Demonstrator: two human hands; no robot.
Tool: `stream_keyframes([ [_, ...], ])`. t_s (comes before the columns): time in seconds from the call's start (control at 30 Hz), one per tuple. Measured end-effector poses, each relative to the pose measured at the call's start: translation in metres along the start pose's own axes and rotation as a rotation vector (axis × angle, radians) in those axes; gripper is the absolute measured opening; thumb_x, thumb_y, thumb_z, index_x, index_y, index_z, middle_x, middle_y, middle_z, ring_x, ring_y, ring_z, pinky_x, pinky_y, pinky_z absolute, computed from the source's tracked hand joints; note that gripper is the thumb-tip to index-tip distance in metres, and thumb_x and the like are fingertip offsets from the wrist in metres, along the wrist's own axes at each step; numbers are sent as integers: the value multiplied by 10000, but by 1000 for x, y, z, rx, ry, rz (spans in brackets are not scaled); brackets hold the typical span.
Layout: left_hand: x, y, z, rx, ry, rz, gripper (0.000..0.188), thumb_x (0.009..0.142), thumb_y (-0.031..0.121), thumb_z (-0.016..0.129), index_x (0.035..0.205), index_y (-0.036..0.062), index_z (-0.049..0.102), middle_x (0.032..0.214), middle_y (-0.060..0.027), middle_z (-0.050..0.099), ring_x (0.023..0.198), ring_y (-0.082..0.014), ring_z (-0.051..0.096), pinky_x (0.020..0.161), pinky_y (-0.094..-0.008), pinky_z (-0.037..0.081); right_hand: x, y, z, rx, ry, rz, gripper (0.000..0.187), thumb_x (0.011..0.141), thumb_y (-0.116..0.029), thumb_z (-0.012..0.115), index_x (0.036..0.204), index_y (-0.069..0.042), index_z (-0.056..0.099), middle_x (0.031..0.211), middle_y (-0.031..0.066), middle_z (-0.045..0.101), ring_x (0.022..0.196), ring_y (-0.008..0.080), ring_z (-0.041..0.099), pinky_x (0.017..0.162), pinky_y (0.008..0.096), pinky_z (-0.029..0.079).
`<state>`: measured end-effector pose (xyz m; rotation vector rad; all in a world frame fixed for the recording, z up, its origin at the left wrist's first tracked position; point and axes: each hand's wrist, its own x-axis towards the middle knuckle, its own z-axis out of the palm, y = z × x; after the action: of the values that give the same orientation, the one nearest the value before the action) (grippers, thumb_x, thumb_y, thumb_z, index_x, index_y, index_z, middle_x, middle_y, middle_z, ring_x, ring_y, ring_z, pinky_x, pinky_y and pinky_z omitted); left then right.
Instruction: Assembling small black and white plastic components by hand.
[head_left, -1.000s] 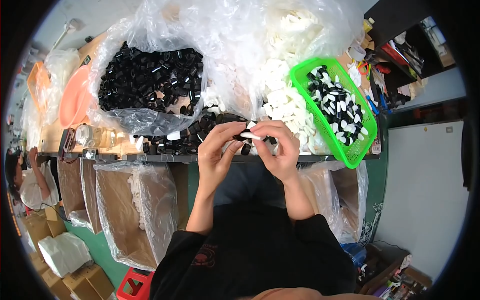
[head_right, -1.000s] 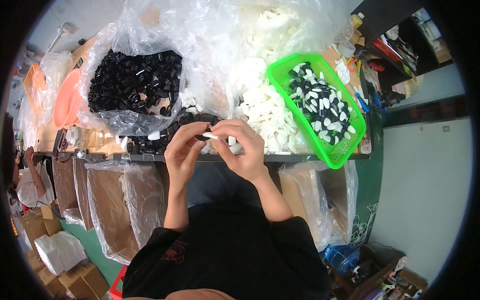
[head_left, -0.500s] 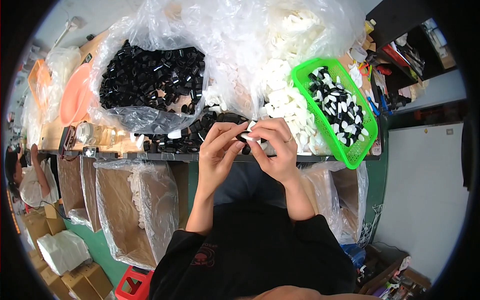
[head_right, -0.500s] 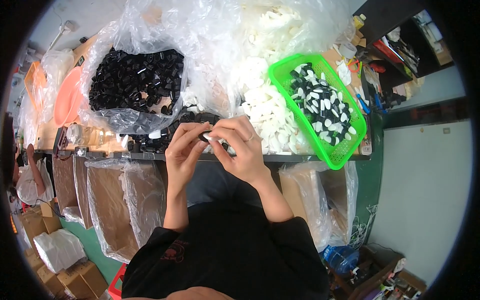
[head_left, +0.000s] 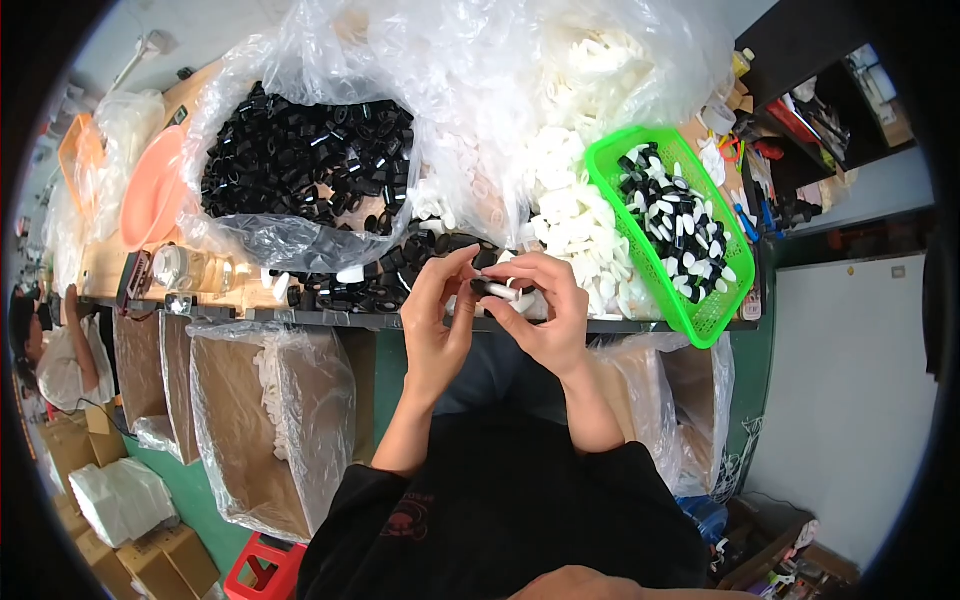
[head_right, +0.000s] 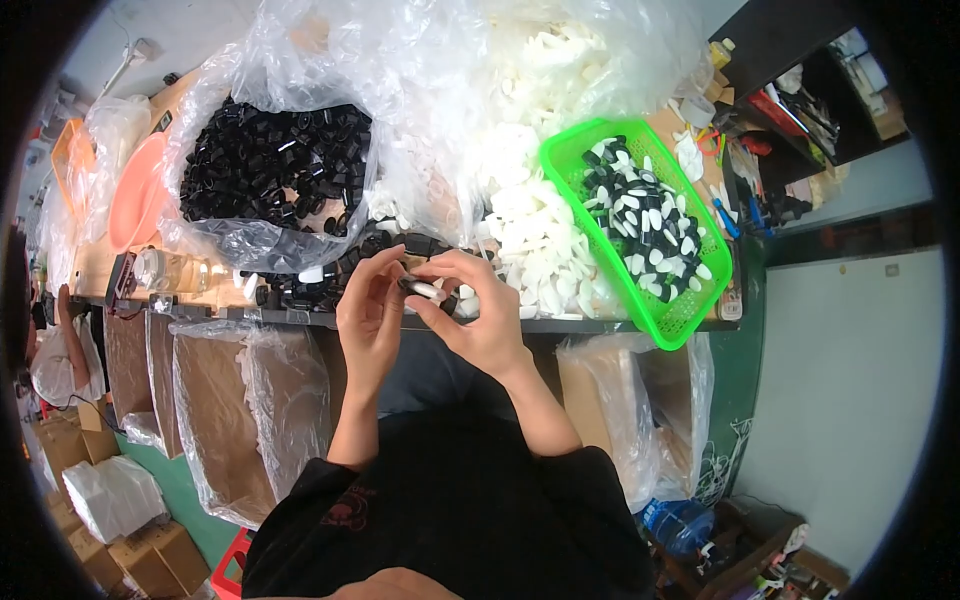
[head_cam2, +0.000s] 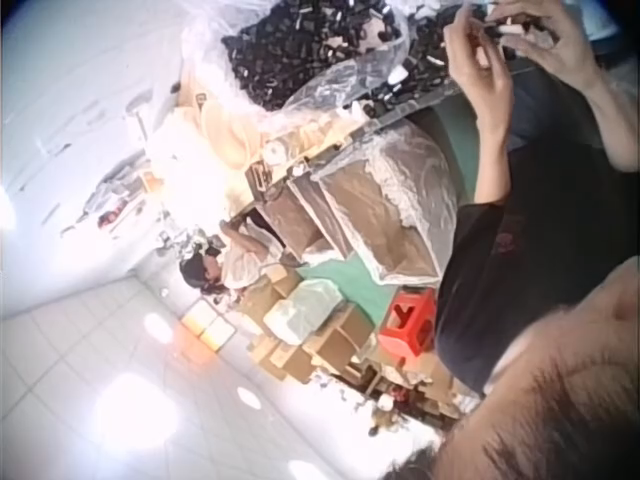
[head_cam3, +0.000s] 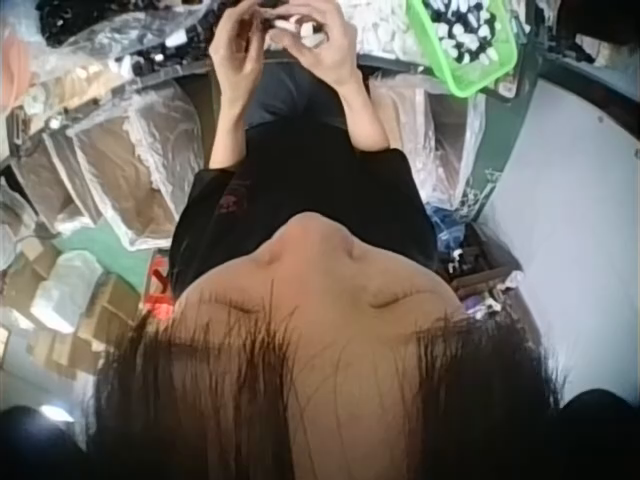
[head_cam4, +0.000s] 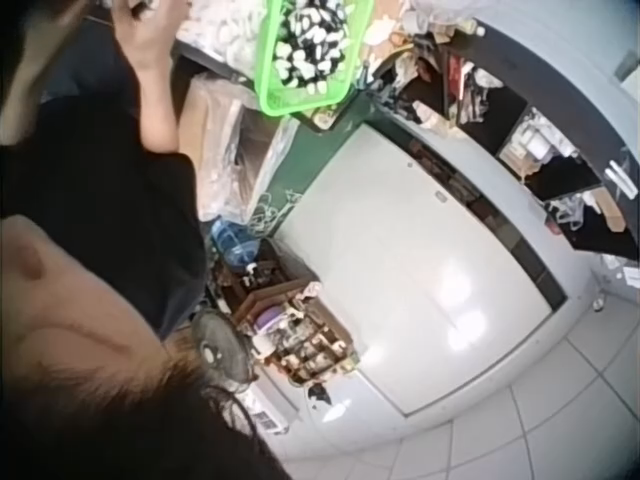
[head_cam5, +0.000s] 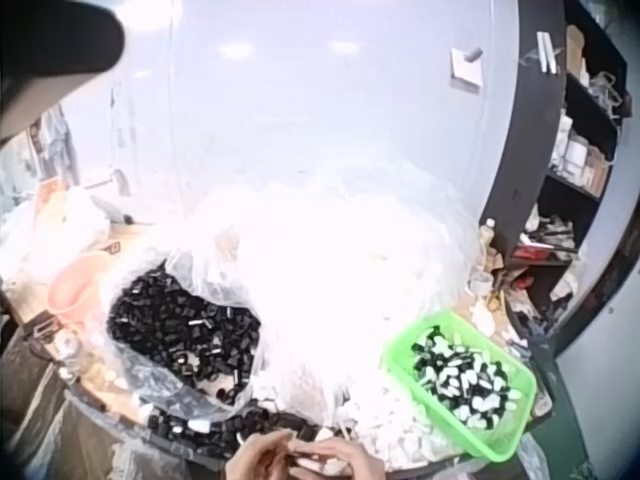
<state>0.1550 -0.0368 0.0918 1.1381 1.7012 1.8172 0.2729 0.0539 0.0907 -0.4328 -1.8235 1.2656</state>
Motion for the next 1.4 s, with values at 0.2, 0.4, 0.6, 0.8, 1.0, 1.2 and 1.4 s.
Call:
stream_keyframes([
  [0.2, -7, -2, 2, -16, 34, -23, 342, 927, -85, 550, 1255, 8, 583, 991, -74, 593, 883, -127, 589, 792, -245, 488, -6, 0, 6, -160, 13, -49, 505, 788, 14, 805, 1193, 2, 504, 1081, 139, 687, 889, 150, 651, 768, 255, 519],
  [0.4, -4, -8, 4, -177, 76, -104, 283, 989, -20, 520, 1271, 1, 533, 1006, -45, 582, 855, -94, 551, 766, -219, 462, -9, 0, 5, 32, 127, 59, 465, 786, 70, 784, 1141, -2, 492, 1054, 163, 675, 849, 137, 637, 766, 256, 519],
  [0.6, -1, -2, -9, -360, -84, -140, 191, 1003, 66, 538, 1175, -18, 542, 980, -38, 581, 840, -103, 553, 758, -240, 462, -5, -7, 2, 234, 97, 185, 290, 828, 62, 755, 1056, 20, 581, 1063, 133, 671, 891, 129, 639, 783, 251, 522],
  [0.8, 0, 0, -2, -246, -73, -115, 80, 971, 40, 607, 963, -38, 593, 929, -55, 581, 815, -101, 547, 726, -228, 456, -8, -1, -2, 404, 69, 311, 256, 861, 25, 739, 1088, 61, 626, 1021, 106, 665, 887, 123, 666, 771, 243, 543],
  [1.0, -1, 6, 0, -263, 9, -35, 95, 993, 66, 577, 931, -6, 585, 887, -23, 560, 759, -79, 515, 679, -218, 413, -11, 0, 1, 642, 128, 456, 228, 887, 0, 720, 1085, 75, 634, 992, 100, 683, 889, 145, 672, 785, 266, 548],
  [1.2, -2, 4, -7, -223, 12, -65, 103, 984, 55, 586, 896, 2, 581, 843, -28, 543, 735, -78, 505, 665, -208, 402, -12, 6, 2, 726, 105, 489, 225, 905, -21, 703, 1105, 63, 643, 994, 111, 705, 870, 165, 682, 806, 282, 546],
  [1.4, 7, 2, -5, -211, -94, -64, 169, 966, 114, 618, 867, -23, 620, 759, -53, 584, 687, -108, 517, 623, -242, 405, -7, 7, -3, 727, 98, 479, 225, 907, -20, 700, 1110, 60, 644, 1004, 99, 705, 876, 151, 670, 809, 271, 540],
])
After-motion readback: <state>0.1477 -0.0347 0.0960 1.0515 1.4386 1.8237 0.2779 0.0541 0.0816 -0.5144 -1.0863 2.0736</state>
